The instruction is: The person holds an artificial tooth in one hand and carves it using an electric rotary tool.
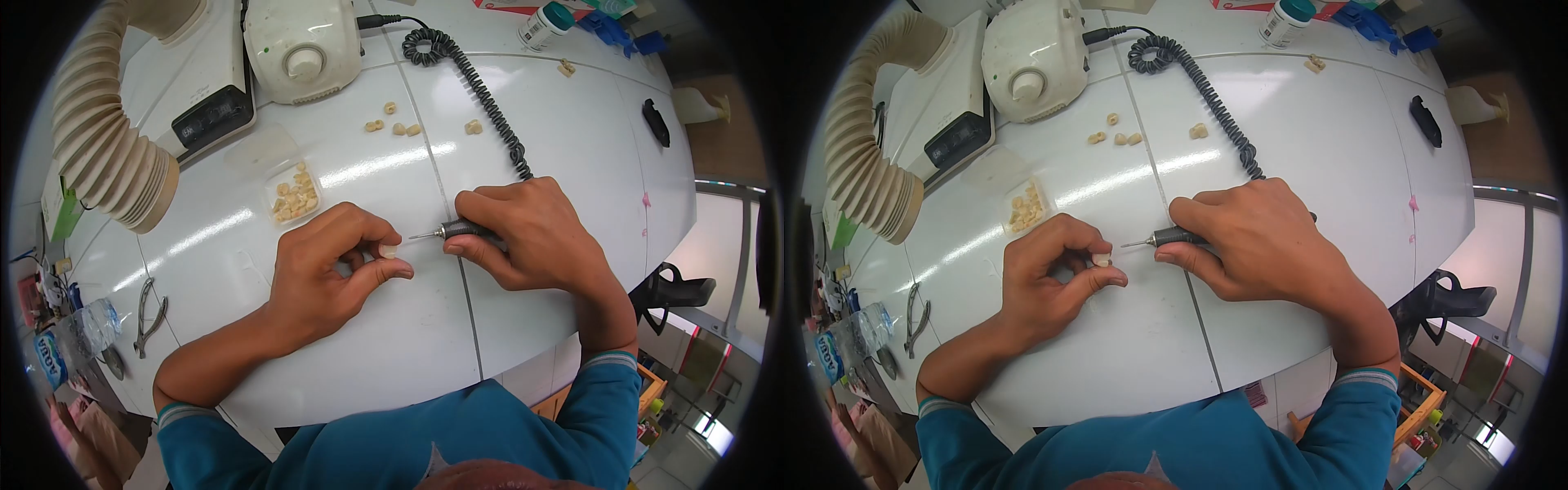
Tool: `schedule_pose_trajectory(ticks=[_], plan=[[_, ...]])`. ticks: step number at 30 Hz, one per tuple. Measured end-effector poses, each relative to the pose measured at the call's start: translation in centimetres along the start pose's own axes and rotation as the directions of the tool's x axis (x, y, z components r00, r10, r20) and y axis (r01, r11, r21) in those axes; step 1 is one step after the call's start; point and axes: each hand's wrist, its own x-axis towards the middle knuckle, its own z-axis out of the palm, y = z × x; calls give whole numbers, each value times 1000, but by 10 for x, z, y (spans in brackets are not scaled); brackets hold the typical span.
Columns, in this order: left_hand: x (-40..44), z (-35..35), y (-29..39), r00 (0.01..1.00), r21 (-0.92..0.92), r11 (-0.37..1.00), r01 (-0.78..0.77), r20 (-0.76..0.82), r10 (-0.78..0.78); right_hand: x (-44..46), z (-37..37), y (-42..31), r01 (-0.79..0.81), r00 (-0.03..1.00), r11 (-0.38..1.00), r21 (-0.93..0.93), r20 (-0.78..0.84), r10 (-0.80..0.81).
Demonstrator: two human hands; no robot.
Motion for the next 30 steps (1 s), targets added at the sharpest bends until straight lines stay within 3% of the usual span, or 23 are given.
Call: schedule_pose_trajectory(ticks=[12, 15, 18, 21, 24, 27, 30], plan=[[-3, -1, -4, 998, -32, 998, 54, 23, -54, 0, 1, 0, -9, 1000, 1000, -6, 13, 9], [-2, 0, 0, 994, -120, 987, 109, 29, -106, -2, 1, 0, -3, 1000, 1000, -1, -9, 3], [-1, 1, 2, 997, -122, 990, 74, 1, -74, -5, -1, -2, -27, 999, 1000, -2, -18, 27], [-2, -1, 1, 1000, -14, 1000, -1, 11, 1, -6, -2, -3, -47, 999, 999, -2, -27, 47], [-1, 7, 2, 995, 8, 1000, -21, -94, 22, -8, -2, -1, -53, 998, 999, 0, -37, 53], [-3, 3, 8, 1000, 130, 991, -13, -15, 15, -8, 2, -2, -30, 998, 999, -11, -60, 29], [0, 3, 5, 985, 263, 950, -167, -9, 175, -11, 9, -3, -17, 996, 999, -39, -89, 14]])
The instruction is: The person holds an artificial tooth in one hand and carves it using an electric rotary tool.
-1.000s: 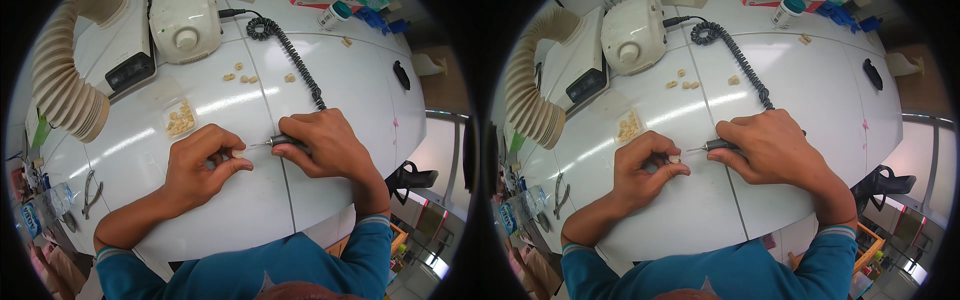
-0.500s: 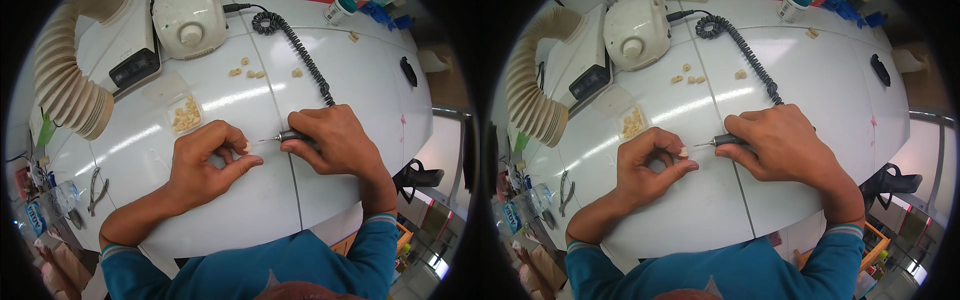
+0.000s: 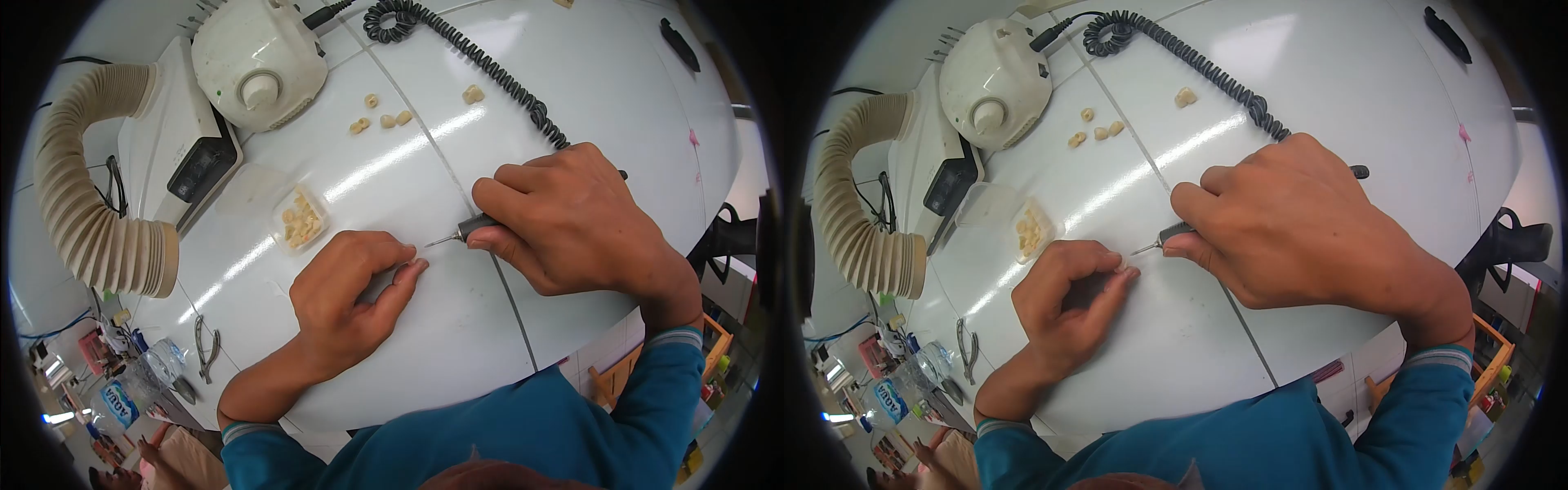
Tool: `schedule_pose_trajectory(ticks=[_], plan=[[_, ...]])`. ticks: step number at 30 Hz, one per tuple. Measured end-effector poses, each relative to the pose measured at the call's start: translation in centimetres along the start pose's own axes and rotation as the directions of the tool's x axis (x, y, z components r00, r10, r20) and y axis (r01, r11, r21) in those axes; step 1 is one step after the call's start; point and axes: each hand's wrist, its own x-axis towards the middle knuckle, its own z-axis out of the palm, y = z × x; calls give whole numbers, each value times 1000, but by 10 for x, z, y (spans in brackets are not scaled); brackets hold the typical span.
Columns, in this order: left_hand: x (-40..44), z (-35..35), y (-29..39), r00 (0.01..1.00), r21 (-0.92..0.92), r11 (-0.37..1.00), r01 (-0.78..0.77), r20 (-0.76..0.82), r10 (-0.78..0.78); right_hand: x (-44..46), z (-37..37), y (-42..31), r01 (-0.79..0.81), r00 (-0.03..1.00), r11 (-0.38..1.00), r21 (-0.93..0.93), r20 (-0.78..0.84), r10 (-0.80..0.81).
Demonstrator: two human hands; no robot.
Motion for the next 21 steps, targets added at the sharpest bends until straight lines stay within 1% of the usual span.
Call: schedule_pose_trajectory(ticks=[2, 5, 9, 12, 15, 21], plan=[[1, 4, 1, 1000, 36, 999, 9, -23, -8, -1, 2, -1, 1, 1000, 1000, -7, -12, -1], [1, 4, 3, 999, 97, 995, 38, -28, -35, -2, 2, -3, -11, 999, 999, -37, 30, 12], [0, 4, 0, 999, 130, 990, 49, -9, -48, -5, 8, -4, 18, 1000, 998, -67, -20, -19], [0, 5, 1, 998, 124, 990, 69, -7, -68, -6, 7, -6, 27, 999, 997, -72, -28, -29], [1, 5, -1, 999, 114, 992, 50, -11, -49, -5, 4, -9, 11, 1000, 998, -56, -12, -12], [2, 4, -2, 997, 50, 996, 78, 17, -79, -3, 6, -9, -5, 1000, 999, -38, 10, 6]])
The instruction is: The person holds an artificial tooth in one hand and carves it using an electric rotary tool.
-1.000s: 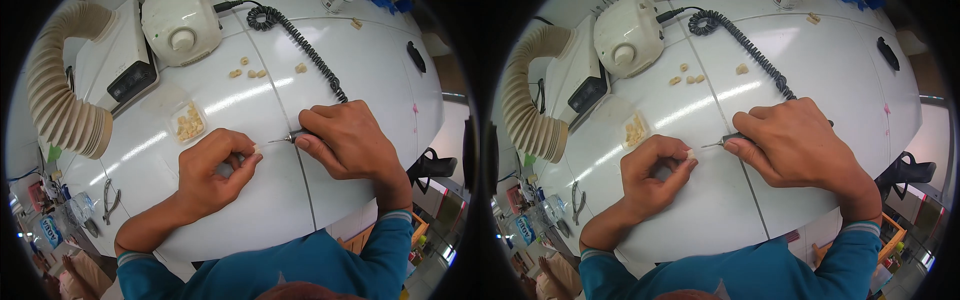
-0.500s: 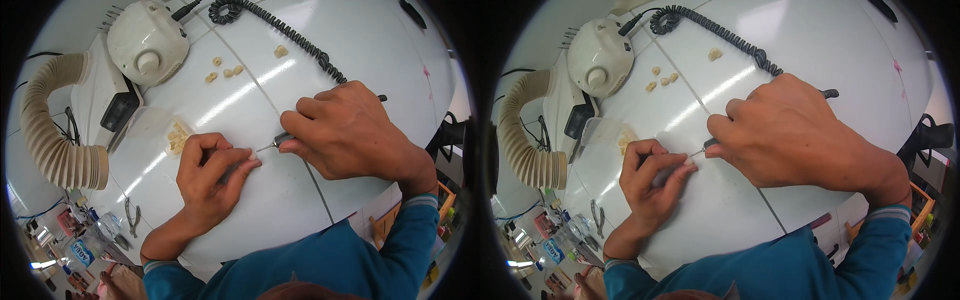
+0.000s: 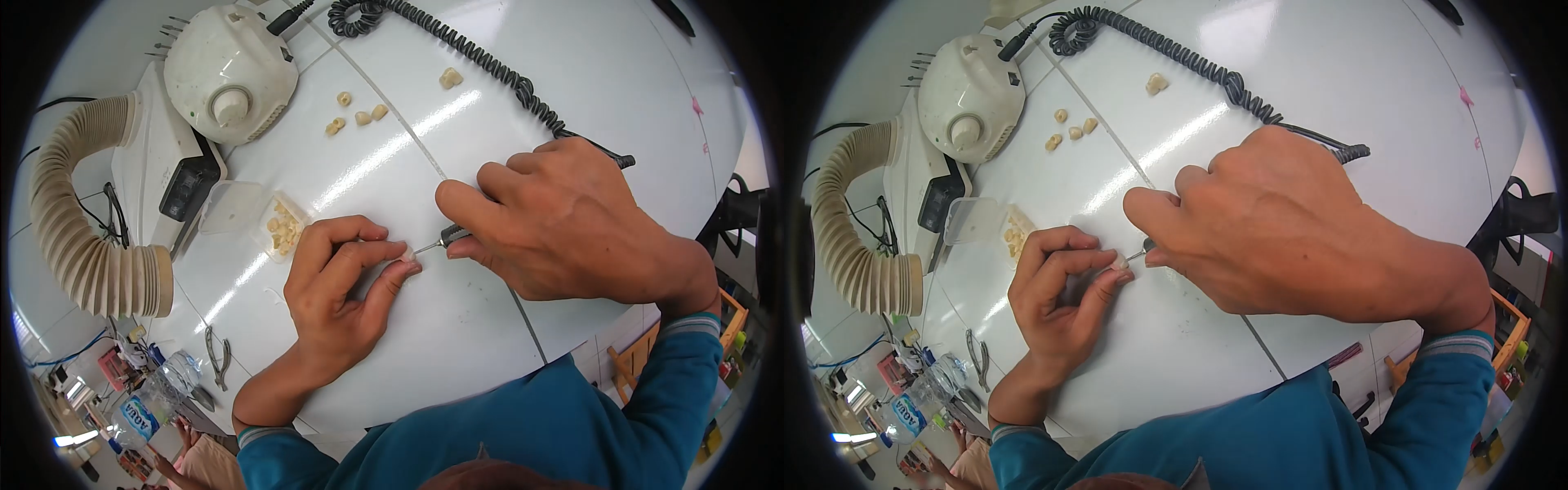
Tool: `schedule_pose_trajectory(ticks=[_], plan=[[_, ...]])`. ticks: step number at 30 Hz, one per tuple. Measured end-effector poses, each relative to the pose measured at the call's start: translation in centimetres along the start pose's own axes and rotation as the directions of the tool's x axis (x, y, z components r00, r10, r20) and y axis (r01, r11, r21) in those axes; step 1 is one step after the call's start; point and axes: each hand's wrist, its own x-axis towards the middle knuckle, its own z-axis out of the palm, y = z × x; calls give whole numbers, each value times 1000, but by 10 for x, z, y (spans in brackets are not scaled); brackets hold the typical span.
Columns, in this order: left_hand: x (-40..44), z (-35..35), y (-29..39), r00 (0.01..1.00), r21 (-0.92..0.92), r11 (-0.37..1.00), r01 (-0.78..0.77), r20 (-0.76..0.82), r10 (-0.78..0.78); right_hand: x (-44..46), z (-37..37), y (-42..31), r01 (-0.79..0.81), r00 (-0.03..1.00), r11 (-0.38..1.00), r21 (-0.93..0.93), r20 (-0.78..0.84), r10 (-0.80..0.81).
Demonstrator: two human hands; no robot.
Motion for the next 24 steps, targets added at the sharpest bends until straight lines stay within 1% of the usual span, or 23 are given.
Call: schedule_pose_trajectory(ticks=[5, 14, 17, 20, 24], plan=[[0, 0, 1, 1000, -5, 1000, 14, 11, -14, 0, 4, 0, 25, 999, 1000, -19, -34, -26], [2, -1, 2, 1000, 0, 1000, 4, 14, -4, 0, 7, 0, 34, 999, 999, -19, -28, -35], [2, -1, 3, 1000, 0, 1000, 6, 12, -6, -1, 7, -1, 40, 998, 998, -49, -42, -42], [2, -1, 2, 1000, 4, 1000, 5, 14, -5, 0, 4, -2, 30, 1000, 998, -54, 3, -30], [2, -1, 3, 1000, 9, 1000, 2, 15, -2, 0, 5, -2, 36, 999, 998, -50, -14, -37]])
